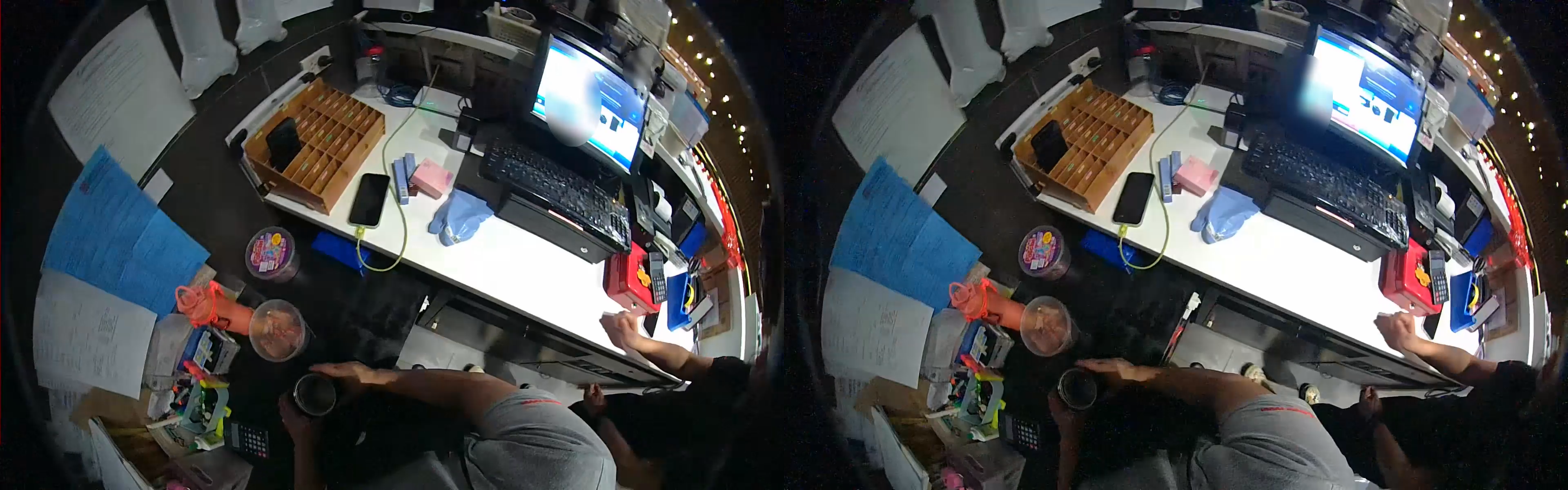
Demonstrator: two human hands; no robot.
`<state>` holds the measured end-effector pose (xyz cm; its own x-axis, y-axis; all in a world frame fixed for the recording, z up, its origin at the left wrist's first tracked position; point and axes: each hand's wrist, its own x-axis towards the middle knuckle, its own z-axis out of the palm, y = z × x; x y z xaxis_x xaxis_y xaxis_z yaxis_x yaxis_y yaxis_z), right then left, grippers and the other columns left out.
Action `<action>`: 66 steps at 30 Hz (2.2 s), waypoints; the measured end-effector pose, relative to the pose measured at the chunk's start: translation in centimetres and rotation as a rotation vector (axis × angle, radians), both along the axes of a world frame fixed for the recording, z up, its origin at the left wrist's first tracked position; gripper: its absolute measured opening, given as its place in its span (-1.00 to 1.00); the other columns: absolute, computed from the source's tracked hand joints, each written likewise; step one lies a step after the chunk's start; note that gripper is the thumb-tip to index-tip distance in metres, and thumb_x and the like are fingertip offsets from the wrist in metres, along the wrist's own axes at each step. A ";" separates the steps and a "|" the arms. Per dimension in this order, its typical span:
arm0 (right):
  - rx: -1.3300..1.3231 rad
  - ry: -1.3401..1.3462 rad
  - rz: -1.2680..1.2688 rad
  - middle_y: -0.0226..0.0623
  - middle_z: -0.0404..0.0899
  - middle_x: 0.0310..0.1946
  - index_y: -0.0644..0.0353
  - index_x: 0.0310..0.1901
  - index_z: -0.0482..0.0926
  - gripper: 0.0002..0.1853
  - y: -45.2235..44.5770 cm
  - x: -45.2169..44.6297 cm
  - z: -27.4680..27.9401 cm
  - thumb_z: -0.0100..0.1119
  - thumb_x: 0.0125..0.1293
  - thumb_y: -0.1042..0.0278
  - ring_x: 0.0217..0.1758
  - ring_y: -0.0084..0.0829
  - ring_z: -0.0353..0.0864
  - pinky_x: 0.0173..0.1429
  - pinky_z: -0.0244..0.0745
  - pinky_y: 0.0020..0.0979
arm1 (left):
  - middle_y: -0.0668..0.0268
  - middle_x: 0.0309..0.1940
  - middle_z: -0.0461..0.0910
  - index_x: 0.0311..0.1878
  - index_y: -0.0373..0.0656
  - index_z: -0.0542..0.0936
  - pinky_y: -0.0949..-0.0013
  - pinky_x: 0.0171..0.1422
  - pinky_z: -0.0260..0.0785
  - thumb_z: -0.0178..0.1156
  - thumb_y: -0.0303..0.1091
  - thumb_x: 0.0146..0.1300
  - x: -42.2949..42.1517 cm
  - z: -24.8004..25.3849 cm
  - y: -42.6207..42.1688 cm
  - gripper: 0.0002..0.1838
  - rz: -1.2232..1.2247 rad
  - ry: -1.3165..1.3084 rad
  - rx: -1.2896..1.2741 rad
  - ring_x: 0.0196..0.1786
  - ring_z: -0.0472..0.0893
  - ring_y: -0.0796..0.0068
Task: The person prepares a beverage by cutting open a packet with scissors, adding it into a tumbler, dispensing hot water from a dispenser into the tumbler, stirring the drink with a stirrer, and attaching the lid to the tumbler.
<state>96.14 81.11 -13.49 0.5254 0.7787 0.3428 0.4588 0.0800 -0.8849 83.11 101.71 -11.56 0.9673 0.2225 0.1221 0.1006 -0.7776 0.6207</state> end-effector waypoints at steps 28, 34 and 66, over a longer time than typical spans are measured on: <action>0.128 0.338 -1.084 -0.20 0.44 0.15 0.24 0.28 0.23 0.03 -24.2 -21.5 15.1 0.59 -0.31 0.27 0.23 -0.34 0.41 0.33 0.28 -0.29 | 0.14 0.14 0.38 0.31 -0.26 0.20 0.31 0.24 0.29 0.07 0.04 0.20 10.3 9.6 -20.8 -0.27 -0.860 0.795 -1.197 0.14 0.43 0.35; 0.138 0.241 -1.273 -0.18 0.42 0.17 0.25 0.25 0.29 0.01 -29.7 -26.2 16.9 0.61 -0.33 0.19 0.26 -0.31 0.39 0.35 0.26 -0.27 | -0.03 0.19 0.36 0.35 -0.02 0.14 0.03 0.25 0.39 -0.13 -0.33 0.30 6.1 6.8 -28.7 -0.48 -1.047 0.809 -1.428 0.16 0.48 0.06; -0.157 0.517 -1.650 -0.20 0.49 0.12 0.22 0.22 0.33 0.01 -31.7 -23.3 13.5 0.66 -0.40 0.27 0.18 -0.30 0.48 0.30 0.34 -0.23 | 0.21 0.17 0.47 0.21 -0.06 0.39 0.30 0.11 0.34 -0.32 0.52 0.22 14.5 8.2 -40.1 -0.14 -0.982 1.535 -1.583 0.17 0.53 0.28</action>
